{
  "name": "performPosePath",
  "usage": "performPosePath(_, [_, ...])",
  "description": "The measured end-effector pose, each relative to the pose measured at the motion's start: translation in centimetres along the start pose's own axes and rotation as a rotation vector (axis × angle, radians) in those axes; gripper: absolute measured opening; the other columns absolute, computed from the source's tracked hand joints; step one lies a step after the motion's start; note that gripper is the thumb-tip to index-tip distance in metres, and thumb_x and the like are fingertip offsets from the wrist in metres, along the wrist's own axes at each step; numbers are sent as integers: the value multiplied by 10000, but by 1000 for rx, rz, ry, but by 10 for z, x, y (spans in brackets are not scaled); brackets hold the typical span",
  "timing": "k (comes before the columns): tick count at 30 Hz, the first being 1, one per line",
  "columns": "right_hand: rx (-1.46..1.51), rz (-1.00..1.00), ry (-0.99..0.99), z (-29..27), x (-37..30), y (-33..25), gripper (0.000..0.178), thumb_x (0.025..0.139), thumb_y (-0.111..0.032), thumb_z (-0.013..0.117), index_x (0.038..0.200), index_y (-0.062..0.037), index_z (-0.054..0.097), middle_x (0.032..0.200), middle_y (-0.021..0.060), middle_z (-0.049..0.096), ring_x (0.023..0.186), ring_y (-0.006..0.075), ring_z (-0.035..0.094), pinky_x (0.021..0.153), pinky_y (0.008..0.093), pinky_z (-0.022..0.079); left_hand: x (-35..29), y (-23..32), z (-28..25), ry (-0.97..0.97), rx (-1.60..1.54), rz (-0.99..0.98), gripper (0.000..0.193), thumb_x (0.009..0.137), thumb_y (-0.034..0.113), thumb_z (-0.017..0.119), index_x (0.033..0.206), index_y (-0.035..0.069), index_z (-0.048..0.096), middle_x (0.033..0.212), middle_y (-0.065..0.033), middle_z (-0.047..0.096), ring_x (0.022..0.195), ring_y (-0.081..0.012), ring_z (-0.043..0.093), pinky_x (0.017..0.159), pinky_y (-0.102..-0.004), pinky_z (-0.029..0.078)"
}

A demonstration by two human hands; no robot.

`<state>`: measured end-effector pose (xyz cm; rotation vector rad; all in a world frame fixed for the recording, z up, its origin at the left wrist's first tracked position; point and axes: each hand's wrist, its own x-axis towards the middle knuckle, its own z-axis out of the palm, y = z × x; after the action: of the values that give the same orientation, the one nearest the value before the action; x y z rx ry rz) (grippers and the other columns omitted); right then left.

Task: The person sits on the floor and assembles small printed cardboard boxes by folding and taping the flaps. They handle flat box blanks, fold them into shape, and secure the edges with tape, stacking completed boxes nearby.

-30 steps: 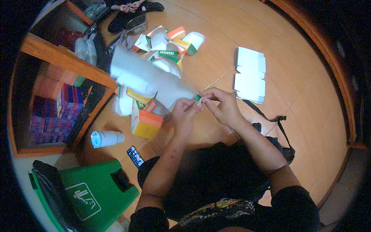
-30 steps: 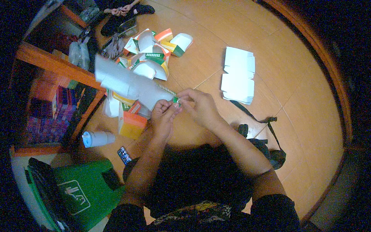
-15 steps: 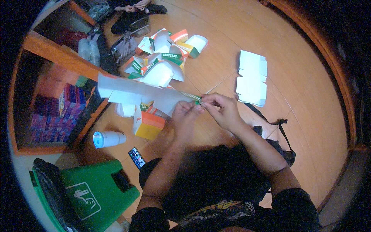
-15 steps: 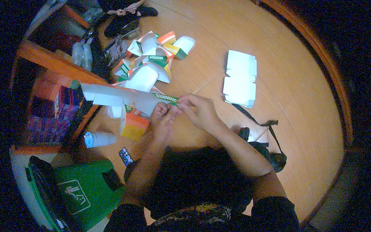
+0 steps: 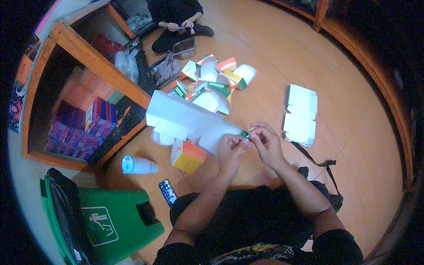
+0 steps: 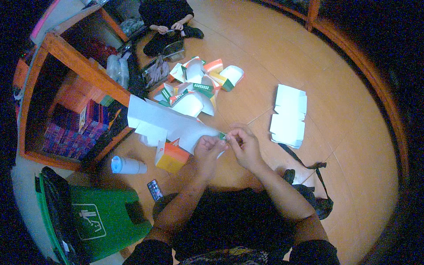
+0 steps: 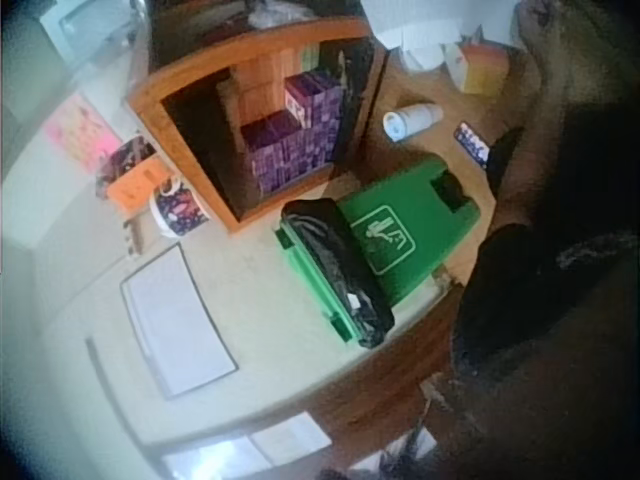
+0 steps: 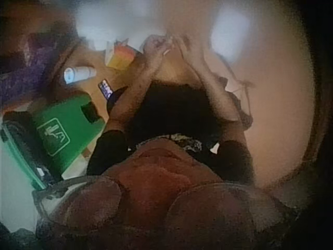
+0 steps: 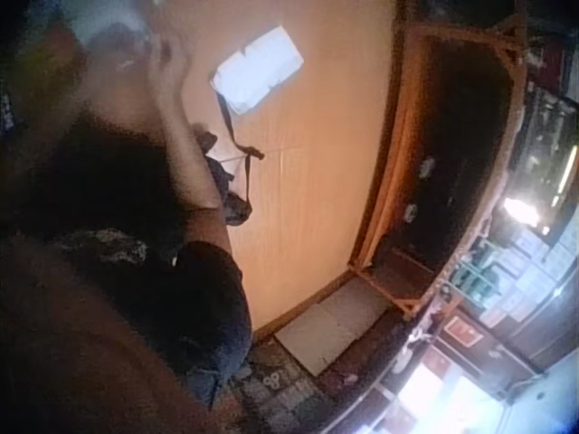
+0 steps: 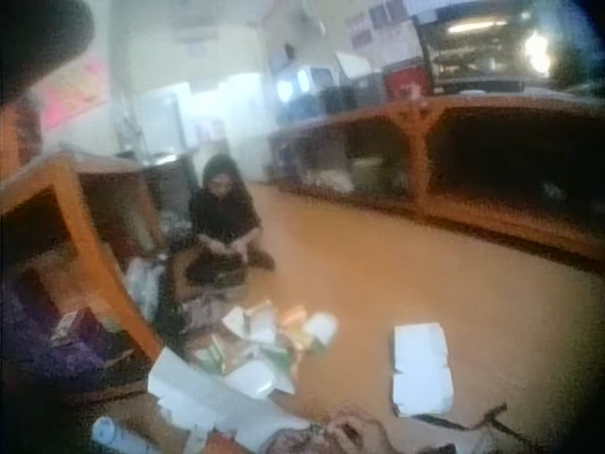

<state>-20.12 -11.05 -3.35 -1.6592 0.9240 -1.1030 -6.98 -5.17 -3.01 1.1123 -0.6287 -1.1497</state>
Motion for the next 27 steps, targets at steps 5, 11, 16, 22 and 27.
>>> performPosePath(5, [71,-34,-18,9,-4,-12,74,896,-45,607,930,20,618,957,130,652,744,139,629,651,250,516,-3,2,-2,12,-21,36,187,874,-25,630,905,28,453,957,-97,588,871,-153,617,781,-284,561])
performPosePath(11, [79,-35,91,9,-7,-3,97,919,-71,592,942,19,620,937,108,662,730,116,632,623,248,521,-7,10,12,-100,42,121,198,872,-15,635,999,2,485,1023,-106,570,932,-153,606,791,-281,555])
performPosePath(16, [219,105,126,9,-10,-9,112,921,-83,600,960,19,622,949,89,663,770,104,628,665,244,521,-9,12,12,-7,411,198,132,897,31,620,997,-35,564,896,-86,621,742,-110,613,614,-238,535])
performPosePath(22, [313,108,90,10,-9,-11,119,918,-85,604,968,21,627,988,80,660,854,115,624,739,252,514,-10,18,7,-23,353,-2,131,938,94,578,969,-33,588,767,-63,611,613,-93,581,514,-235,509])
performPosePath(27, [178,-22,63,7,-7,-12,105,893,-80,627,952,7,639,996,90,661,896,149,628,757,277,512,-9,12,4,-74,275,63,118,967,101,526,974,-13,555,749,-59,581,628,-106,580,553,-250,520])
